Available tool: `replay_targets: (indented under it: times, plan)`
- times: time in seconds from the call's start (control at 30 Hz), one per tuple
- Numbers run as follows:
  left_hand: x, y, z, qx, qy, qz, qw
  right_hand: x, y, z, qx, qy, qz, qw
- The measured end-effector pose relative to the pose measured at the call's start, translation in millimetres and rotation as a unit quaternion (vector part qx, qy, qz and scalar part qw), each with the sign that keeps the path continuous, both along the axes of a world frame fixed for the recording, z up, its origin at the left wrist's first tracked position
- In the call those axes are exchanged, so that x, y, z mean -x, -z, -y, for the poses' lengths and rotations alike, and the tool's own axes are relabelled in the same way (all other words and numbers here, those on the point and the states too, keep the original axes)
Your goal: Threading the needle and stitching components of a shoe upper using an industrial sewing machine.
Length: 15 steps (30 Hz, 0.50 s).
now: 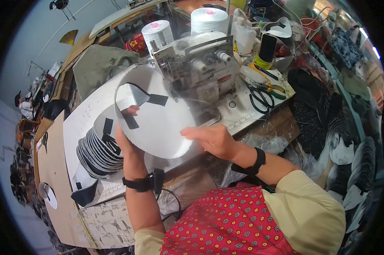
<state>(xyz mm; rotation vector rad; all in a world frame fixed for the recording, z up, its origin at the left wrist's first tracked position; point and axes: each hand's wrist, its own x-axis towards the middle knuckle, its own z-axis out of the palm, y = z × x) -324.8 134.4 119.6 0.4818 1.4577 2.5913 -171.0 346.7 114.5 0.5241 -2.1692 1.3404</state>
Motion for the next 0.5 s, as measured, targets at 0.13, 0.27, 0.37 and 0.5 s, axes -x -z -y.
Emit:
replay_targets:
  times: [0.13, 0.27, 0.37, 0.5]
  plan:
    - [3, -17, -8, 0.090, -0.062, 0.044, 0.993, 16, 6, -1, -0.016, 0.016, -0.042, 0.999]
    - [14, -18, -13, 0.069, -0.059, -0.007, 0.996, 30, 9, 1, -0.019, 0.047, -0.091, 0.995]
    - [22, -9, -12, 0.073, -0.089, -0.042, 0.993, 36, 8, 4, -0.035, 0.081, -0.108, 0.990]
    - [31, 4, -9, 0.082, -0.125, -0.073, 0.986, 43, 5, 7, -0.067, 0.124, -0.122, 0.982]
